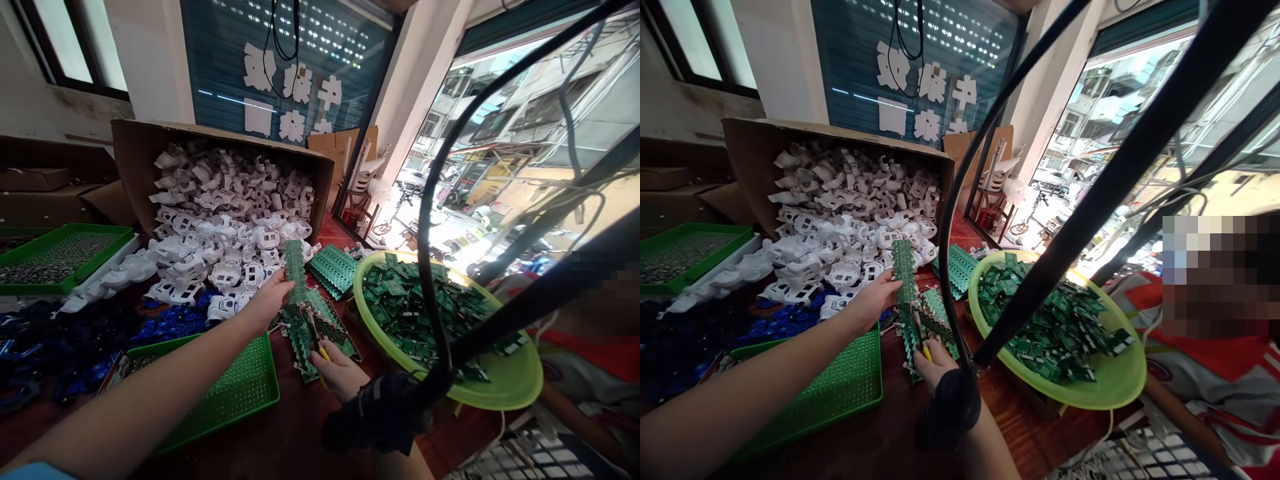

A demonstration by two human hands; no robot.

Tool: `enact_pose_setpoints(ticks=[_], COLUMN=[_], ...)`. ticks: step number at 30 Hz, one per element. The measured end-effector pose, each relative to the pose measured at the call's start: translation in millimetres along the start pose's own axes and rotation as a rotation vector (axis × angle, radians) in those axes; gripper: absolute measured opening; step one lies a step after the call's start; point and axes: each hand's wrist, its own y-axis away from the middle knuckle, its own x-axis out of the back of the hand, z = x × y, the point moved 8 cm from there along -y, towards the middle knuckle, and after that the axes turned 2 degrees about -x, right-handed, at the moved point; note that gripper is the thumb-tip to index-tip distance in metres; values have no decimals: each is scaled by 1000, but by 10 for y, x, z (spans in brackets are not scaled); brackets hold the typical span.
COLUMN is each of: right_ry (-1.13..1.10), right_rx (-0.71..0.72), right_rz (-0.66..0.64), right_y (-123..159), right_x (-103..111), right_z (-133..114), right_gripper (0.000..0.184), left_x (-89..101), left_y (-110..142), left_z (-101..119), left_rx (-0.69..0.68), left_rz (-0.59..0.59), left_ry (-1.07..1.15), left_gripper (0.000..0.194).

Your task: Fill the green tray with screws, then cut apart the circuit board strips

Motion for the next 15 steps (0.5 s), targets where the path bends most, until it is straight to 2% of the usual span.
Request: enact_pose_setpoints(ticks=[7,11,15], right_ry=[-119,-85,-66], right_rx=[-38,-36,17], right_rz=[-149,-129,-50], right_y=[59,87,96], right_x=[-109,-84,-37], right_z=[-317,-400,-439], right_gripper=[33,33,35], left_x=[-66,-86,-140], left_y=[109,145,193], left_z=[-128,-145,-84], left_rx=[66,82,12], left_rz=[-65,-54,-79], left_ry=[63,54,13], left_gripper=[35,37,37])
